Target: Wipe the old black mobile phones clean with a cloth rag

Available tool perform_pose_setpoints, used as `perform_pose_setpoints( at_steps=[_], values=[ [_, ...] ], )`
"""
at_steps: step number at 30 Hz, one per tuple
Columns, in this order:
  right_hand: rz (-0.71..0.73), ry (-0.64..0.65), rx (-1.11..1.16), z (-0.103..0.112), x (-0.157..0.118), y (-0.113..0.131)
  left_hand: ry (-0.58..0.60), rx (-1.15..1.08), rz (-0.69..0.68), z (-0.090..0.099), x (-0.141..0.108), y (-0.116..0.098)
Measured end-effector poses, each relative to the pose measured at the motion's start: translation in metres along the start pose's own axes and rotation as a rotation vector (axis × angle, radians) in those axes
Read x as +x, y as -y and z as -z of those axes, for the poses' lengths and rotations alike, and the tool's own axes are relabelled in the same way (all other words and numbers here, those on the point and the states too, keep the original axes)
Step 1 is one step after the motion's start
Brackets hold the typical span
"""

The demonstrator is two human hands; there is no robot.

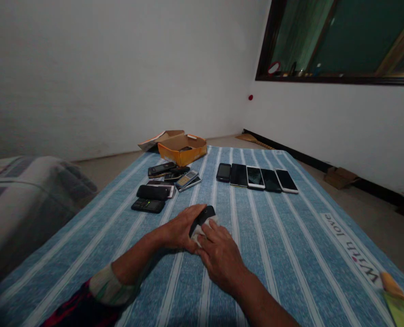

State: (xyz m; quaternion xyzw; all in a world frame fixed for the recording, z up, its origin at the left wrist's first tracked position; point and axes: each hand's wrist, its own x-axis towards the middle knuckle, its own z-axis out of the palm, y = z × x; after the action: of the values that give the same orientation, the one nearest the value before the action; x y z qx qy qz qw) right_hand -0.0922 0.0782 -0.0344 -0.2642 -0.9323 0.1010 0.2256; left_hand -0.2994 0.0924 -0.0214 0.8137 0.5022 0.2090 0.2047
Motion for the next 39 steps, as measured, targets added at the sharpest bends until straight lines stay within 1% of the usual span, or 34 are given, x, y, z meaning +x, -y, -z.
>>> perform_pose_setpoints(
  at_steps=[4, 7, 11, 13, 16, 19, 22, 25, 28, 32, 35, 37, 39],
  values=[
    [0.023, 0.012, -0.004, -0.001, -0.002, 0.004, 0.030, -0.017, -0.053, 0.007, -0.002, 0.003],
    [0.022, -0.022, 0.004, -0.003, -0.004, 0.004, 0.018, -0.042, -0.063, 0.011, -0.004, 0.004],
    [0.028, -0.092, 0.000, -0.007, -0.005, 0.000, -0.045, -0.069, -0.028, 0.011, -0.007, 0.008],
    [0.045, -0.122, -0.005, -0.010, -0.004, -0.001, -0.098, -0.080, -0.016, 0.008, -0.006, 0.011],
    [0.060, -0.188, -0.006, -0.014, -0.001, -0.002, -0.171, -0.086, -0.035, 0.001, -0.001, 0.015],
    [0.018, -0.280, -0.006, -0.021, 0.003, -0.002, -0.162, -0.070, -0.065, -0.005, 0.008, 0.015],
    [-0.085, -0.316, -0.045, -0.028, 0.006, -0.001, -0.126, -0.013, -0.070, -0.007, 0.014, 0.012],
    [-0.188, -0.295, -0.079, -0.032, 0.011, 0.001, -0.126, 0.022, -0.094, -0.008, 0.016, 0.010],
    [-0.249, -0.242, -0.083, -0.031, 0.020, 0.003, -0.149, 0.005, -0.093, -0.008, 0.016, 0.011],
    [-0.344, -0.174, -0.130, -0.028, 0.040, 0.006, -0.160, -0.008, -0.016, -0.010, 0.014, 0.012],
    [-0.428, -0.113, -0.169, -0.026, 0.055, 0.009, -0.150, -0.012, 0.052, -0.009, 0.013, 0.008],
    [-0.446, -0.091, -0.184, -0.025, 0.059, 0.010, -0.138, -0.015, 0.087, -0.009, 0.012, 0.005],
    [-0.431, -0.085, -0.190, -0.024, 0.056, 0.011, -0.128, -0.008, 0.114, -0.008, 0.012, 0.002]
  ],
)
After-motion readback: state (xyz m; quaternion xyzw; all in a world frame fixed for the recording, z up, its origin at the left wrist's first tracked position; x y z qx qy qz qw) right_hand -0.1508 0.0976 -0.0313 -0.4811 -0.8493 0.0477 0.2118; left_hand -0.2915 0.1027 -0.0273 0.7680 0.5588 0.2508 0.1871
